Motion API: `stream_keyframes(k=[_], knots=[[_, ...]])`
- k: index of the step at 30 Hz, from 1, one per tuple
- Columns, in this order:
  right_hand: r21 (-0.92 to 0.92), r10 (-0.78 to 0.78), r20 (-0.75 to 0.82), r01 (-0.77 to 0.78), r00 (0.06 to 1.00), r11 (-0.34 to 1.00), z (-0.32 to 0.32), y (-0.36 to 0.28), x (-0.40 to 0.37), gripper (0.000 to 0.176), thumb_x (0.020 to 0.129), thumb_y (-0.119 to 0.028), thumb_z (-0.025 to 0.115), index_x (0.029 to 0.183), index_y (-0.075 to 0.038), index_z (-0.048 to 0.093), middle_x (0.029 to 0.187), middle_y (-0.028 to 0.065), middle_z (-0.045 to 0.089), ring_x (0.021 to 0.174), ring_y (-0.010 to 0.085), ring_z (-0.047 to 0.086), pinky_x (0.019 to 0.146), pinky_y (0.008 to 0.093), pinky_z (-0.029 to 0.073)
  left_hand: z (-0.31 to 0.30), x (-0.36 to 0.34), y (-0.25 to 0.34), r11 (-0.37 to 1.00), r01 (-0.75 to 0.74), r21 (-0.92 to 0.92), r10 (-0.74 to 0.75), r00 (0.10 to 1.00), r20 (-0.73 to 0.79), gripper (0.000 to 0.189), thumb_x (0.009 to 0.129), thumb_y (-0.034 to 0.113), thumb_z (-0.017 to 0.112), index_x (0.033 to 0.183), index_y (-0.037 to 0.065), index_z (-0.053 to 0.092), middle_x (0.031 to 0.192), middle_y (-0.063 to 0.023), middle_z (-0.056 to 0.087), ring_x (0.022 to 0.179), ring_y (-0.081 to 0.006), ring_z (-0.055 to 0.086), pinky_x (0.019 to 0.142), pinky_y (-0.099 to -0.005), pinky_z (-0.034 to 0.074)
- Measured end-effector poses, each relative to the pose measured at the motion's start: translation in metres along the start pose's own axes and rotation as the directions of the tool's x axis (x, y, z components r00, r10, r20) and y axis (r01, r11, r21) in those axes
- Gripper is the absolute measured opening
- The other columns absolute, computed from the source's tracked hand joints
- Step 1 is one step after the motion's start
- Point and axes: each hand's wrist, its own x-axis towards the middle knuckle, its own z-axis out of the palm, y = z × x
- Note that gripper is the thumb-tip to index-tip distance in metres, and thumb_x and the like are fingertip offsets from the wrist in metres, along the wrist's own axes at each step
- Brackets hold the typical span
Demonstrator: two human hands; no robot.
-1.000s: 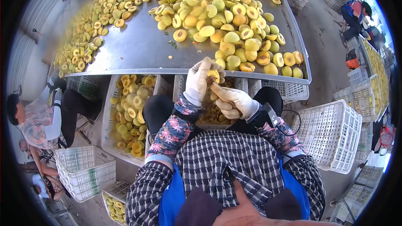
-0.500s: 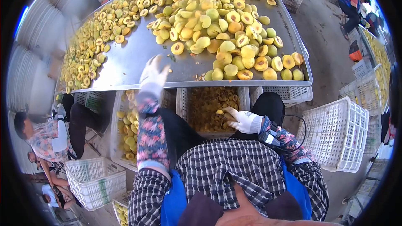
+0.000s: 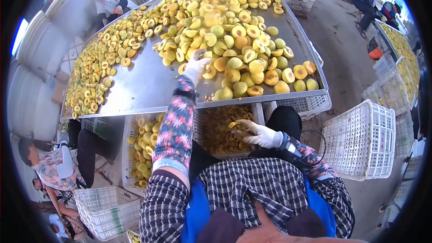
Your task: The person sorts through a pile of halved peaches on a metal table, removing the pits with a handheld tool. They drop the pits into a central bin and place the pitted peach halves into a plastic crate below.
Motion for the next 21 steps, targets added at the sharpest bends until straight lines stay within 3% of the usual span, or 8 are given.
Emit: stream_keyframes(k=[1, 2, 4, 5, 9, 11, 16, 21], knots=[[0.004, -0.005, 0.01, 0.005, 1.0, 1.0, 0.0, -0.014, 0.001, 0.073, 0.085, -0.011, 0.06, 0.147, -0.008, 0.021, 0.11, 0.0267, 0.061, 0.1, 0.0374, 0.063, 0.083, 0.0404, 0.051, -0.007, -0.012, 0.002, 0.905, 0.061, -0.421, -0.05, 0.998, 0.037, 0.048, 0.084, 0.005, 0.057, 0.13, 0.011, 0.046, 0.119, -0.0113, 0.057, 0.111, -0.0282, 0.058, 0.086, -0.0495, 0.052], [-0.344, 0.167, 0.007, -0.154, 0.986, 0.926, -0.004, -0.025, 0.003, 0.07, 0.087, -0.01, 0.058, 0.146, -0.006, 0.021, 0.112, 0.0253, 0.062, 0.105, 0.0371, 0.061, 0.088, 0.0395, 0.049, -0.014, -0.027, 0.002, 0.809, 0.052, -0.586, 0.048, 0.987, 0.154, 0.049, 0.083, 0.003, 0.055, 0.13, 0.01, 0.045, 0.119, -0.0135, 0.056, 0.11, -0.0318, 0.058, 0.087, -0.0547, 0.051], [-0.801, 0.456, -0.152, -0.379, 0.877, 0.464, 0.001, -0.048, 0.012, 0.065, 0.091, -0.014, 0.054, 0.146, -0.004, 0.021, 0.109, 0.0229, 0.065, 0.104, 0.0381, 0.061, 0.089, 0.0402, 0.048, -0.021, -0.062, 0.003, 0.653, 0.028, -0.757, 0.25, 0.936, 0.25, 0.047, 0.083, 0.001, 0.051, 0.129, 0.005, 0.044, 0.119, -0.0189, 0.056, 0.11, -0.0375, 0.057, 0.093, -0.0598, 0.049], [-0.716, 0.055, -0.092, -0.104, 0.994, 0.69, -0.006, -0.012, 0.007, 0.062, 0.091, -0.016, 0.056, 0.142, -0.002, 0.026, 0.108, 0.0227, 0.065, 0.1, 0.0389, 0.062, 0.085, 0.0426, 0.049, -0.02, -0.078, 0.003, 0.654, 0.02, -0.756, 0.248, 0.938, 0.24, 0.047, 0.083, 0.001, 0.051, 0.129, 0.005, 0.044, 0.119, -0.0189, 0.056, 0.11, -0.0375, 0.057, 0.093, -0.0598, 0.049], [-0.652, -0.066, -0.158, -0.054, 0.985, 0.756, -0.001, -0.037, 0.024, 0.043, 0.092, -0.016, 0.056, 0.129, 0.0, 0.04, 0.115, 0.0198, 0.064, 0.101, 0.0377, 0.063, 0.084, 0.0407, 0.05, -0.011, -0.122, 0.002, 0.431, 0.1, -0.897, 0.154, 0.971, 0.183, 0.037, 0.088, 0.017, 0.057, 0.124, 0.006, 0.052, 0.119, -0.0168, 0.058, 0.112, -0.0385, 0.057, 0.094, -0.0577, 0.049], [-0.637, -0.304, -0.194, 0.116, 0.933, 0.762, 0.01, -0.062, 0.036, 0.032, 0.092, -0.016, 0.056, 0.118, -0.001, 0.044, 0.094, 0.022, 0.065, 0.089, 0.0392, 0.064, 0.073, 0.0418, 0.05, -0.002, -0.129, -0.004, 0.363, 0.095, -0.927, 0.156, 0.975, 0.161, 0.044, 0.094, 0.033, 0.054, 0.128, 0.005, 0.048, 0.123, -0.0231, 0.056, 0.113, -0.041, 0.056, 0.097, -0.0578, 0.046], [-0.71, -0.523, -0.308, 0.174, 0.795, 0.682, 0.03, -0.083, 0.06, 0.025, 0.093, -0.019, 0.056, 0.109, -0.003, 0.045, 0.078, 0.0224, 0.061, 0.073, 0.0419, 0.061, 0.06, 0.046, 0.047, 0.035, -0.145, -0.002, 0.436, -0.049, -0.898, 0.109, 0.994, -0.001, 0.034, 0.096, 0.033, 0.054, 0.119, 0.008, 0.05, 0.12, -0.0153, 0.057, 0.115, -0.0367, 0.055, 0.097, -0.0536, 0.047], [-0.719, -0.473, -0.367, 0.079, 0.801, 0.69, 0.037, -0.072, 0.065, 0.024, 0.093, -0.017, 0.056, 0.107, -0.002, 0.044, 0.077, 0.023, 0.06, 0.072, 0.0416, 0.061, 0.06, 0.0461, 0.046, 0.053, -0.151, 0.001, 0.414, -0.129, -0.901, 0.115, 0.989, -0.089, 0.032, 0.095, 0.028, 0.052, 0.117, 0.005, 0.051, 0.118, -0.0157, 0.058, 0.119, -0.0375, 0.052, 0.101, -0.0531, 0.043]])
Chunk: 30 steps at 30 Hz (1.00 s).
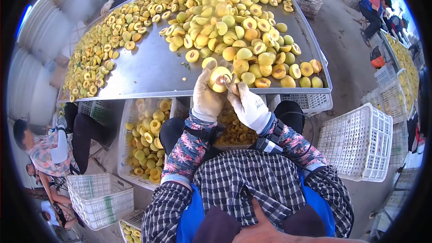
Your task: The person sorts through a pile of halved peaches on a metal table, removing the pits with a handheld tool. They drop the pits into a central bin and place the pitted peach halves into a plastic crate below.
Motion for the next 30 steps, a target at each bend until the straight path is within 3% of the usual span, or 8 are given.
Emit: stream_keyframes(k=[6, 8, 16, 18, 21, 24, 27, 30], knots=[[-0.159, -0.109, 0.059, 0.117, 0.992, 0.98, -0.009, 0.003, -0.005, 0.026, 0.091, -0.015, 0.057, 0.109, -0.002, 0.043, 0.075, 0.0221, 0.06, 0.068, 0.0405, 0.062, 0.055, 0.045, 0.047, -0.007, -0.002, 0.008, 0.975, 0.22, -0.001, -0.219, 0.97, 0.108, 0.046, 0.093, 0.044, 0.053, 0.11, 0.002, 0.056, 0.119, -0.02, 0.058, 0.115, -0.0398, 0.054, 0.099, -0.0526, 0.044], [-0.185, -0.145, 0.092, 0.16, 0.985, 0.97, -0.01, 0.004, -0.005, 0.028, 0.091, -0.014, 0.058, 0.111, -0.001, 0.043, 0.074, 0.0219, 0.06, 0.067, 0.0403, 0.062, 0.054, 0.045, 0.047, -0.013, -0.002, 0.008, 0.945, 0.322, -0.06, -0.324, 0.945, -0.039, 0.049, 0.092, 0.048, 0.054, 0.106, 0.001, 0.057, 0.113, -0.0195, 0.06, 0.108, -0.0385, 0.058, 0.096, -0.0494, 0.047], [0.095, -0.015, 0.163, -0.001, 0.987, 0.996, 0.002, 0.007, -0.014, 0.031, 0.094, -0.015, 0.053, 0.119, 0.0, 0.042, 0.079, 0.0248, 0.061, 0.076, 0.0424, 0.062, 0.064, 0.0452, 0.048, 0.002, -0.021, -0.02, 0.981, -0.116, 0.155, 0.126, 0.99, -0.055, 0.041, 0.095, 0.043, 0.054, 0.103, 0.002, 0.056, 0.101, -0.0135, 0.06, 0.098, -0.0294, 0.061, 0.093, -0.0435, 0.05], [0.075, -0.022, 0.214, 0.006, 0.977, 0.997, -0.007, 0.009, -0.008, 0.03, 0.095, -0.016, 0.052, 0.119, 0.0, 0.042, 0.082, 0.024, 0.061, 0.08, 0.0427, 0.061, 0.068, 0.0439, 0.047, -0.008, -0.015, -0.019, 0.989, -0.097, 0.115, 0.1, 0.995, -0.018, 0.042, 0.096, 0.043, 0.053, 0.107, 0.002, 0.055, 0.105, -0.0141, 0.06, 0.1, -0.0294, 0.061, 0.093, -0.0431, 0.05], [0.049, 0.057, 0.295, -0.075, 0.954, 0.996, -0.02, 0.007, -0.003, 0.03, 0.095, -0.016, 0.052, 0.118, 0.0, 0.043, 0.084, 0.0239, 0.062, 0.082, 0.0422, 0.062, 0.069, 0.0433, 0.048, -0.017, -0.003, -0.008, 0.9, -0.061, 0.432, 0.048, 0.998, 0.042, 0.048, 0.097, 0.045, 0.051, 0.111, -0.001, 0.053, 0.112, -0.0162, 0.059, 0.103, -0.0311, 0.06, 0.093, -0.0436, 0.05], [0.061, 0.026, 0.24, -0.042, 0.97, 0.997, -0.015, 0.002, -0.007, 0.032, 0.094, -0.017, 0.054, 0.118, -0.001, 0.043, 0.086, 0.0243, 0.063, 0.081, 0.0411, 0.063, 0.068, 0.0436, 0.049, 0.003, -0.024, -0.013, 0.93, -0.12, 0.347, 0.145, 0.988, -0.047, 0.059, 0.099, 0.05, 0.041, 0.113, -0.007, 0.052, 0.116, -0.0167, 0.059, 0.107, -0.0241, 0.058, 0.092, -0.0347, 0.048], [-0.15, -0.037, 0.293, 0.085, 0.955, 0.985, -0.009, 0.007, -0.007, 0.043, 0.093, -0.025, 0.055, 0.123, 0.0, 0.039, 0.08, 0.0255, 0.064, 0.076, 0.0432, 0.063, 0.066, 0.0484, 0.05, -0.004, -0.022, -0.013, 0.916, -0.132, 0.38, 0.184, 0.977, -0.104, 0.054, 0.098, 0.048, 0.046, 0.103, -0.005, 0.053, 0.107, -0.0187, 0.061, 0.099, -0.0285, 0.062, 0.088, -0.0383, 0.052], [-0.017, 0.037, 0.34, -0.033, 0.94, 0.999, -0.007, 0.008, -0.01, 0.039, 0.093, -0.025, 0.055, 0.119, 0.0, 0.04, 0.082, 0.0257, 0.064, 0.077, 0.0427, 0.063, 0.066, 0.0481, 0.05, -0.006, -0.02, -0.008, 0.874, -0.08, 0.479, 0.168, 0.975, -0.143, 0.048, 0.097, 0.045, 0.05, 0.098, -0.004, 0.052, 0.099, -0.0194, 0.061, 0.09, -0.0327, 0.064, 0.082, -0.041, 0.055]])
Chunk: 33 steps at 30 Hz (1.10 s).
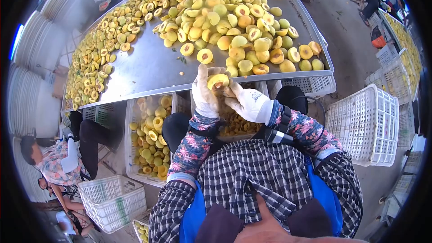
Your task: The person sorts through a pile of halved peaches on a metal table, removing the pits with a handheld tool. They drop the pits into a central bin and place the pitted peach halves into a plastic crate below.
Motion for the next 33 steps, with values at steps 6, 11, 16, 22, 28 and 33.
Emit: stream_keyframes(k=[6, 11, 16, 22, 28, 33], knots=[[0.307, 0.071, 0.09, -0.096, 0.993, 0.947, 0.006, -0.001, -0.002, 0.032, 0.095, -0.029, 0.054, 0.106, 0.0, 0.046, 0.087, 0.0253, 0.062, 0.081, 0.0412, 0.062, 0.071, 0.0435, 0.048, 0.004, -0.003, -0.001, 0.995, -0.094, -0.03, 0.096, 0.994, 0.059, 0.054, 0.097, 0.047, 0.049, 0.098, -0.007, 0.056, 0.092, -0.0192, 0.065, 0.081, -0.0274, 0.067, 0.073, -0.0371, 0.056], [0.31, -0.006, 0.043, -0.008, 0.999, 0.951, 0.005, -0.003, -0.007, 0.033, 0.098, -0.032, 0.051, 0.11, -0.002, 0.048, 0.068, 0.0134, 0.057, 0.056, 0.0313, 0.058, 0.054, 0.0388, 0.047, -0.015, 0.016, 0.004, 0.981, 0.118, 0.152, -0.164, 0.925, 0.344, 0.046, 0.095, 0.041, 0.055, 0.086, -0.004, 0.059, 0.086, -0.0189, 0.065, 0.08, -0.0311, 0.067, 0.069, -0.0417, 0.057], [0.796, 0.211, 0.491, -0.534, 0.845, 0.285, -0.002, -0.017, -0.016, 0.037, 0.099, -0.042, 0.05, 0.104, -0.006, 0.053, 0.057, -0.0037, 0.04, 0.037, 0.0045, 0.033, 0.035, 0.0199, 0.023, -0.016, 0.011, -0.007, 0.963, 0.258, -0.082, -0.207, 0.896, 0.393, 0.039, 0.093, 0.04, 0.056, 0.082, 0.003, 0.058, 0.083, -0.0174, 0.064, 0.078, -0.0373, 0.066, 0.066, -0.0483, 0.056], [0.779, 0.042, 0.617, -0.618, 0.786, 0.109, -0.015, -0.02, -0.038, 0.035, 0.1, -0.041, 0.048, 0.097, -0.007, 0.054, 0.052, -0.0037, 0.036, 0.036, 0.005, 0.03, 0.033, 0.0218, 0.02, -0.035, 0.015, 0.002, 0.962, 0.185, -0.202, -0.161, 0.978, 0.129, 0.034, 0.094, 0.038, 0.056, 0.083, 0.006, 0.06, 0.083, -0.0144, 0.065, 0.077, -0.0339, 0.067, 0.067, -0.0447, 0.059], [0.02, 0.166, 0.55, -0.211, 0.819, 0.977, -0.005, 0.041, -0.065, 0.039, 0.098, -0.02, 0.05, 0.132, -0.004, 0.042, 0.096, 0.0105, 0.064, 0.077, 0.0198, 0.064, 0.068, 0.0314, 0.051, -0.191, 0.018, 0.102, 0.136, 0.011, 0.991, 0.245, 0.968, -0.045, 0.036, 0.089, 0.031, 0.061, 0.11, 0.001, 0.066, 0.104, -0.0119, 0.069, 0.098, -0.028, 0.064, 0.087, -0.0351, 0.05], [0.076, 0.235, 0.486, -0.308, 0.842, 0.948, 0.012, 0.06, -0.063, 0.048, 0.094, -0.031, 0.054, 0.132, -0.005, 0.04, 0.104, 0.0247, 0.064, 0.098, 0.0396, 0.062, 0.082, 0.0434, 0.049, -0.161, 0.043, 0.109, -0.047, -0.085, 0.995, 0.236, 0.967, 0.094, 0.045, 0.087, 0.029, 0.059, 0.127, 0.008, 0.056, 0.13, -0.0152, 0.055, 0.121, -0.0318, 0.05, 0.102, -0.0387, 0.039]])
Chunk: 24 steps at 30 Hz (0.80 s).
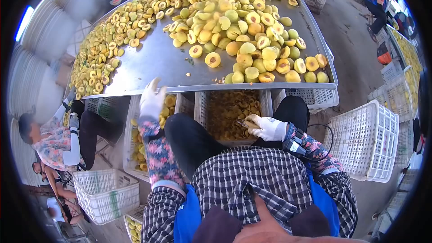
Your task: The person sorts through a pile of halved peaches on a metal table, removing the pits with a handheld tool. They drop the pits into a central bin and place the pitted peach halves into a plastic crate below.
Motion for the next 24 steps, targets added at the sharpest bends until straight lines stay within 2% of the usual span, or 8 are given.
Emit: stream_keyframes(k=[7, 10, 15, 19, 20, 21, 23, 24], knots=[[-0.231, -0.219, 0.012, 0.216, 0.976, 0.949, 0.004, 0.012, 0.018, 0.046, 0.093, -0.03, 0.054, 0.128, -0.002, 0.043, 0.101, 0.0292, 0.063, 0.099, 0.0421, 0.061, 0.082, 0.0452, 0.048, 0.111, 0.095, 0.098, 0.958, -0.278, 0.068, 0.257, 0.94, 0.224, 0.056, 0.085, 0.029, 0.058, 0.135, 0.007, 0.045, 0.14, -0.0233, 0.042, 0.125, -0.0365, 0.046, 0.103, -0.0417, 0.04], [-0.083, -0.017, -0.016, 0.015, 1.0, 0.996, -0.008, -0.023, -0.001, 0.048, 0.092, -0.03, 0.055, 0.129, -0.002, 0.043, 0.103, 0.0285, 0.063, 0.101, 0.0412, 0.06, 0.085, 0.0444, 0.047, 0.14, 0.12, 0.104, 0.898, -0.435, 0.059, 0.405, 0.873, 0.271, 0.058, 0.084, 0.028, 0.058, 0.136, 0.008, 0.044, 0.136, -0.0224, 0.047, 0.124, -0.0353, 0.048, 0.102, -0.0419, 0.041], [-0.038, 0.089, -0.024, -0.09, 0.996, 0.995, -0.006, -0.014, -0.003, 0.049, 0.092, -0.033, 0.056, 0.13, -0.005, 0.044, 0.102, 0.0254, 0.064, 0.101, 0.0387, 0.062, 0.084, 0.0414, 0.048, 0.129, 0.127, 0.115, 0.886, -0.295, 0.358, 0.004, 0.777, 0.63, 0.079, 0.068, 0.043, 0.075, 0.132, 0.005, 0.05, 0.119, -0.0186, 0.062, 0.112, -0.0322, 0.058, 0.096, -0.0395, 0.046], [0.051, -0.033, -0.178, 0.043, 0.983, 0.998, -0.014, -0.032, -0.004, 0.042, 0.093, -0.029, 0.056, 0.125, -0.004, 0.049, 0.1, 0.0191, 0.066, 0.093, 0.0301, 0.065, 0.079, 0.0379, 0.05, 0.118, 0.102, 0.093, 0.976, 0.056, -0.211, 0.079, 0.812, 0.578, 0.065, 0.071, 0.037, 0.08, 0.119, 0.0, 0.056, 0.109, -0.0156, 0.064, 0.093, -0.0234, 0.065, 0.076, -0.0355, 0.056], [0.356, -0.119, -0.192, 0.182, 0.974, 0.917, -0.008, -0.007, 0.01, 0.036, 0.094, -0.023, 0.056, 0.123, -0.002, 0.051, 0.093, 0.0108, 0.064, 0.081, 0.0191, 0.063, 0.073, 0.0324, 0.05, 0.116, 0.086, 0.094, 0.782, 0.271, -0.561, 0.06, 0.863, 0.501, 0.053, 0.077, 0.027, 0.078, 0.118, 0.001, 0.056, 0.103, -0.0126, 0.064, 0.088, -0.0207, 0.066, 0.068, -0.0323, 0.057], [0.34, -0.05, -0.233, 0.129, 0.971, 0.932, -0.014, -0.031, 0.005, 0.032, 0.095, -0.019, 0.055, 0.121, -0.002, 0.051, 0.085, 0.0048, 0.061, 0.073, 0.0115, 0.057, 0.067, 0.0275, 0.049, 0.101, 0.067, 0.104, 0.467, 0.401, -0.788, 0.074, 0.87, 0.487, 0.047, 0.082, 0.024, 0.073, 0.119, 0.001, 0.054, 0.105, -0.0118, 0.064, 0.089, -0.0232, 0.066, 0.07, -0.0326, 0.058], [0.357, -0.092, -0.363, 0.23, 0.927, 0.905, -0.02, -0.046, 0.011, 0.031, 0.095, -0.019, 0.054, 0.122, -0.003, 0.05, 0.082, 0.0022, 0.059, 0.069, 0.0096, 0.054, 0.064, 0.0266, 0.048, 0.078, 0.04, 0.113, 0.106, 0.459, -0.882, 0.262, 0.843, 0.47, 0.044, 0.087, 0.023, 0.067, 0.124, 0.003, 0.052, 0.108, -0.0116, 0.063, 0.088, -0.0248, 0.066, 0.069, -0.033, 0.058], [0.411, -0.038, -0.382, 0.207, 0.923, 0.888, -0.028, -0.07, 0.007, 0.03, 0.096, -0.019, 0.053, 0.121, -0.003, 0.049, 0.08, 0.003, 0.059, 0.067, 0.0094, 0.054, 0.062, 0.0274, 0.047, 0.073, 0.024, 0.117, 0.104, 0.461, -0.881, 0.253, 0.844, 0.472, 0.044, 0.087, 0.023, 0.067, 0.124, 0.003, 0.052, 0.108, -0.0116, 0.063, 0.088, -0.0248, 0.066, 0.069, -0.033, 0.058]])
